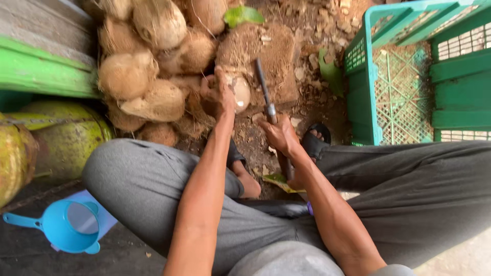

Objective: The person sits on the ground and uses a machete to peel the husk off a coconut. They repeatedly strike the coconut against a wooden stump to remove the outer layer, then place the peeled coconut into a green crate.

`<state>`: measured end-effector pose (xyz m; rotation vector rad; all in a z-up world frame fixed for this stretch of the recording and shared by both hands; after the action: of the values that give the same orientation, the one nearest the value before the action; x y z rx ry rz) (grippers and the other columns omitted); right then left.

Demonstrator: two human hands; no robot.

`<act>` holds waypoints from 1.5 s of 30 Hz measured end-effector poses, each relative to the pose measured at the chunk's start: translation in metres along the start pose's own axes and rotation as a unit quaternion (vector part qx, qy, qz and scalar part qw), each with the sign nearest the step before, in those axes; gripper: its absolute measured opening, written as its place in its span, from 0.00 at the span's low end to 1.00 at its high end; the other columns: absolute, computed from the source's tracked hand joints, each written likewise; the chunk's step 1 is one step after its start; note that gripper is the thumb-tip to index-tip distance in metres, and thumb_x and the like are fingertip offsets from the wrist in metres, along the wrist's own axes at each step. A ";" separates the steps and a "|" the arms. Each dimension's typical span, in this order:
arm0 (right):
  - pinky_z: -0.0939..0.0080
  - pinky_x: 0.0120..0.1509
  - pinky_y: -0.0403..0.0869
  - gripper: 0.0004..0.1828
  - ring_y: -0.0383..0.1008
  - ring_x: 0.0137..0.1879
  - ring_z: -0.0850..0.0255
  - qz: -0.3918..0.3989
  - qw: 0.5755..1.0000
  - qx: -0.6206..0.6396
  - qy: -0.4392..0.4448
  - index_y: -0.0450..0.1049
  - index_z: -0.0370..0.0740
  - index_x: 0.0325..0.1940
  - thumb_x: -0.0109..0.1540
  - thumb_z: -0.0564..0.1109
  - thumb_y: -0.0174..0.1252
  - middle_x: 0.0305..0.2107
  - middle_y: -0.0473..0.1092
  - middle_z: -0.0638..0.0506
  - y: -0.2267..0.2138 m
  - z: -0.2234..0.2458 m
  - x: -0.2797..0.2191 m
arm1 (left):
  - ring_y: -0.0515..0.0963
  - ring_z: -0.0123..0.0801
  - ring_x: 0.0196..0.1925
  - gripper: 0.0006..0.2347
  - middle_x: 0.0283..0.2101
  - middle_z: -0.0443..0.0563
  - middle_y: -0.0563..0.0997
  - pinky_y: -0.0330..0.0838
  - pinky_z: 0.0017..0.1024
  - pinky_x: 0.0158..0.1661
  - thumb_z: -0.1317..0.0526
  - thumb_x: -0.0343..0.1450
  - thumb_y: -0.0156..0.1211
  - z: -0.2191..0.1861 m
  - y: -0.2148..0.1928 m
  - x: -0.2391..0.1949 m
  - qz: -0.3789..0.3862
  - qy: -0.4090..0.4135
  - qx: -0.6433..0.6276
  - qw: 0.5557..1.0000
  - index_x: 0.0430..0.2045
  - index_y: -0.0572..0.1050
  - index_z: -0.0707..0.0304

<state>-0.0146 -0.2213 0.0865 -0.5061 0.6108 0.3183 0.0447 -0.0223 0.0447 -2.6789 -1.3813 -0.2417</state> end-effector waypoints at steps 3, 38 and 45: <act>0.61 0.22 0.74 0.18 0.69 0.18 0.67 0.009 0.979 0.202 -0.014 0.66 0.47 0.22 0.64 0.49 0.60 0.15 0.66 0.57 -0.003 0.006 -0.015 | 0.68 0.32 0.19 0.22 0.22 0.47 0.73 0.60 0.32 0.19 0.36 0.68 0.54 0.023 -0.014 -0.009 0.013 -0.298 0.242 0.924 0.28 0.76 0.56; 0.55 0.28 0.68 0.23 0.69 0.23 0.62 0.036 0.988 -0.132 -0.074 0.71 0.36 0.26 0.62 0.58 0.65 0.18 0.70 0.50 -0.039 -0.023 0.016 | 0.78 0.35 0.31 0.27 0.28 0.47 0.76 0.76 0.38 0.32 0.32 0.70 0.57 0.022 -0.021 0.026 0.225 -0.209 0.159 0.938 0.26 0.73 0.62; 0.60 0.24 0.66 0.19 0.64 0.21 0.65 0.047 0.998 -0.002 -0.035 0.70 0.38 0.36 0.66 0.56 0.61 0.18 0.66 0.54 -0.023 -0.002 -0.003 | 0.77 0.39 0.37 0.39 0.37 0.50 0.70 0.75 0.48 0.40 0.35 0.56 0.74 -0.003 -0.035 -0.014 0.009 -0.324 0.136 0.936 0.51 0.61 0.61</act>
<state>-0.0086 -0.2422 0.0950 -0.4686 0.5669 0.4252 0.0077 -0.0134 0.0463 -2.6221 -1.3852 0.8475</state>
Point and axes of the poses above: each hand's wrist, its own x-axis towards the middle knuckle, its own y-axis out of the palm, z = x × y, the point moved 3 cm from there along x, towards the middle knuckle
